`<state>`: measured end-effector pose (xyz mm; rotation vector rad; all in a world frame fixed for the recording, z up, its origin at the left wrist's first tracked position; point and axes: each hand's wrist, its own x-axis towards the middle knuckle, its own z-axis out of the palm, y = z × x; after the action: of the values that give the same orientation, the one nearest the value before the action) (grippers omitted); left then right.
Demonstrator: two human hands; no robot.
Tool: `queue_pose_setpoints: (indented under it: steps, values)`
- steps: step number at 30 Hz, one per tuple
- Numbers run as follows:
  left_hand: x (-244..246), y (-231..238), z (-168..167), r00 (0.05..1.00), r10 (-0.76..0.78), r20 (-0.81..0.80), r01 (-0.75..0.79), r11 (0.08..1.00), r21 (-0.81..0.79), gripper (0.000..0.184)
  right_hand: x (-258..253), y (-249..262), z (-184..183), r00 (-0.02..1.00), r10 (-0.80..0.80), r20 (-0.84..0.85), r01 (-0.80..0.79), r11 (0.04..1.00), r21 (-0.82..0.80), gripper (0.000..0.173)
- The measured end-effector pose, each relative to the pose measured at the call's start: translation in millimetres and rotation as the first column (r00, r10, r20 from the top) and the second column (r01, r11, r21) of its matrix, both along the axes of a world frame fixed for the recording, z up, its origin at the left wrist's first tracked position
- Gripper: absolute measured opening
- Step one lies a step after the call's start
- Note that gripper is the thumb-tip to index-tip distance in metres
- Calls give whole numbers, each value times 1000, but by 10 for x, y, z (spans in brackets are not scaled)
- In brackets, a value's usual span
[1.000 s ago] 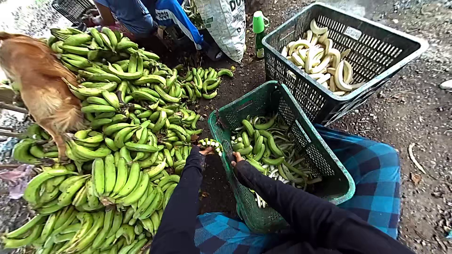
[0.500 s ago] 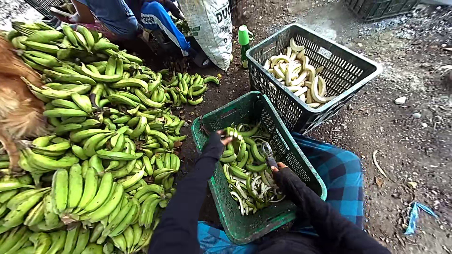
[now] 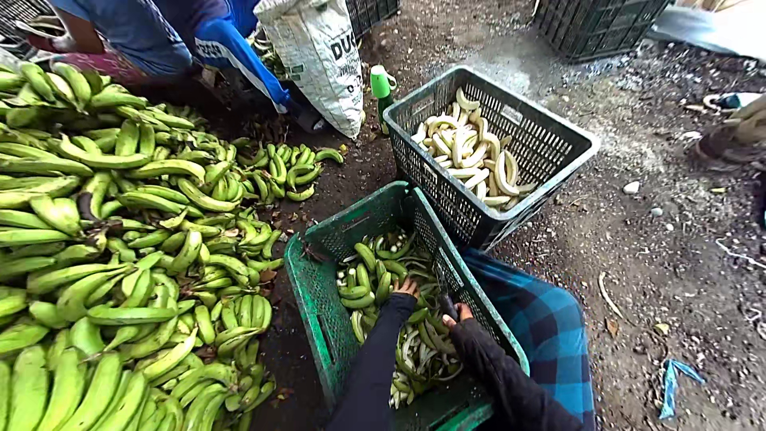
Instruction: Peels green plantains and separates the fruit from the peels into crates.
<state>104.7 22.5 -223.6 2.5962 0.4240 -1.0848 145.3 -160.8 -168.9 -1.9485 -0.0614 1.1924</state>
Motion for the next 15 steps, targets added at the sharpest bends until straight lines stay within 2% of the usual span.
queue_pose_setpoints:
  steps: [2, 4, 6, 7, 8, 9, 10, 11, 12, 13, 14, 15]
  values:
    - [75, -9, -13, 999, 22, -26, -22, 1000, 10, 46, -37, 5, -80, 997, -75, 16, 74, 994, 84, 43]
    - [98, -10, 63, 996, 93, -5, -93, 996, -18, 48, -6, 29, -83, 990, -137, -12, 137, 977, 165, 42]
    - [5, -15, 240, 958, 273, 91, -269, 962, -51, 54, 22, 2, -178, 985, -167, -38, 170, 938, 303, 45]
    - [-90, -32, 373, 894, 419, 156, -410, 908, -91, 55, 45, -1, -140, 988, -149, -34, 152, 934, 322, 45]
    - [-213, -69, 507, 755, 616, 224, -579, 787, -214, 53, 50, 9, -39, 992, -124, 0, 118, 945, 307, 44]
    - [-349, -131, 613, 520, 819, 243, -703, 572, -423, 49, 57, 20, 188, 998, -64, -8, 64, 967, 248, 43]
    - [-490, -213, 695, 233, 957, 175, -707, 290, -645, 45, 64, 42, 410, 999, 25, -24, -19, 978, 206, 44]
    - [-620, -290, 718, -31, 999, 35, -584, 10, -812, 43, 40, 44, 308, 987, 94, 132, -129, 948, 292, 45]
    - [-726, -346, 747, -188, 973, -134, -407, -201, -891, 44, 53, 78, 230, 960, 153, 234, -230, 907, 352, 44]
    - [-819, -396, 823, -243, 933, -264, -266, -326, -907, 48, 69, 161, 148, 927, 193, 321, -304, 889, 343, 45]
    - [-899, -447, 924, -256, 907, -335, -196, -389, -900, 51, 72, 251, 152, 884, 260, 390, -377, 888, 263, 46]
    - [-928, -508, 1023, -295, 888, -354, -191, -418, -888, 48, 55, 322, 174, 826, 336, 453, -446, 881, 159, 48]
